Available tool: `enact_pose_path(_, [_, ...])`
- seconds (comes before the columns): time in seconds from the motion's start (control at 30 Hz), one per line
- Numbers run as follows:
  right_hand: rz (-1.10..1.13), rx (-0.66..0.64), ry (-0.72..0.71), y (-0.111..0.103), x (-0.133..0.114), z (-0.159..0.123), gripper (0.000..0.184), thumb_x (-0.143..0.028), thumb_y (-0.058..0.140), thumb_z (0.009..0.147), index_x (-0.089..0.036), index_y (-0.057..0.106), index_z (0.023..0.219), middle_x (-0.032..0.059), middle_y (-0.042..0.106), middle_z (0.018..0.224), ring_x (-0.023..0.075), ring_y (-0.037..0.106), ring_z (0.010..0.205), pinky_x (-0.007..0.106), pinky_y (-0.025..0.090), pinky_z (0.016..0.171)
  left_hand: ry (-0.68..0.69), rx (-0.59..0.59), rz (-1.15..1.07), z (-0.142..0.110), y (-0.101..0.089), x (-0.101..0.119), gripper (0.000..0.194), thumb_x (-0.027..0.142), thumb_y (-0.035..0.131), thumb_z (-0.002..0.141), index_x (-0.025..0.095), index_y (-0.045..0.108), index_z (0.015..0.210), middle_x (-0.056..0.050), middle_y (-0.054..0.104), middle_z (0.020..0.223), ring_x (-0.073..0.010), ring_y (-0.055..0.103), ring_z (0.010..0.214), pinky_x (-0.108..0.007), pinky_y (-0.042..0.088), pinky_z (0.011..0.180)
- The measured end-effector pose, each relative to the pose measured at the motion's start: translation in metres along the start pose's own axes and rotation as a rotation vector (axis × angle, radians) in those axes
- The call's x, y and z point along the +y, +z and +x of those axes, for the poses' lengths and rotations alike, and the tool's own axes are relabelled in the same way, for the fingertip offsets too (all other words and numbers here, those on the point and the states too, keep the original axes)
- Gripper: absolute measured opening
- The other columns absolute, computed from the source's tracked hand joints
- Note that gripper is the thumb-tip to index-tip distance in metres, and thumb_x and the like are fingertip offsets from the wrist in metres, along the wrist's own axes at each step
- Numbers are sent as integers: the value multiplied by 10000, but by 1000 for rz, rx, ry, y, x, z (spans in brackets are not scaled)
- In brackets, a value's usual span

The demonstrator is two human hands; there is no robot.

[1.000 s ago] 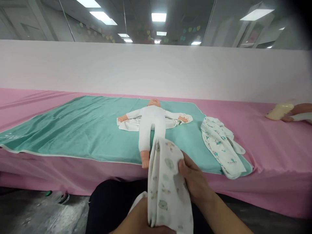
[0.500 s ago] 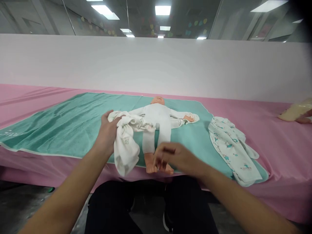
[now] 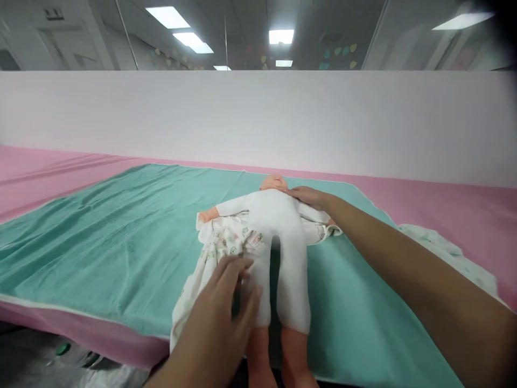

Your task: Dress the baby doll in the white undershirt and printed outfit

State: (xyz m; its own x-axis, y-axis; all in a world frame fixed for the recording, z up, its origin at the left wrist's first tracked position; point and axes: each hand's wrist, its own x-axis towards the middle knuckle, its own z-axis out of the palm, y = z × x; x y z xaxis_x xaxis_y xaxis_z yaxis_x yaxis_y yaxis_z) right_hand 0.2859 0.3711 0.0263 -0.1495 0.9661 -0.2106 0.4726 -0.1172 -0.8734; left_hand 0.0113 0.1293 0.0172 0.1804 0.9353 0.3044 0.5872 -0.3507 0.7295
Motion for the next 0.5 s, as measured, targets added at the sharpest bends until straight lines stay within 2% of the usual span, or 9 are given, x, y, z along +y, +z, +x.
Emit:
enact_pose_path(0.1, [204,-340,61,4,-4,14,471,-543,646,690,-196,641,1009,84,651,1095,269,610,978,341,531,785,-275,-27,-132,-15,8,-6,478,347,565,765,240,482,1224,-84,572,1146,-253,578,990,-401,470,873])
enact_pose_path(0.17, [338,-460,73,6,-1,17,422,-492,617,741,-201,628,1045,74,648,1105,254,607,999,352,523,838,-412,-78,-254,-8,13,-5,541,341,600,738,236,470,1253,-84,562,1196,-276,534,1089,-418,425,944])
enact_pose_path(0.27, [469,-509,-7,7,5,12,381,-392,565,804,-190,575,1127,72,654,1083,227,622,971,387,493,902,-544,-108,-459,12,22,6,528,318,664,692,207,529,1190,-90,569,1213,-289,484,1164,-413,385,994])
enact_pose_path(0.33, [486,-516,-75,7,3,1,393,-326,558,810,-193,530,1179,69,652,1079,217,630,952,407,480,917,-657,-102,-664,22,31,15,516,340,674,692,192,538,1167,-102,605,1155,-282,545,1089,-414,434,943])
enact_pose_path(0.4, [464,-528,-108,7,-3,-19,430,-298,560,805,-218,487,1221,58,641,1098,220,624,970,431,476,918,-744,-152,-906,25,39,21,518,399,664,704,176,539,1155,-119,634,1088,-275,606,980,-414,492,857])
enact_pose_path(0.5, [408,-504,-141,4,-13,-56,428,-335,539,815,-259,474,1232,51,636,1100,236,614,992,444,489,898,-750,-246,-1154,22,46,26,551,456,662,700,137,552,1135,-147,654,1011,-271,642,877,-408,530,781])
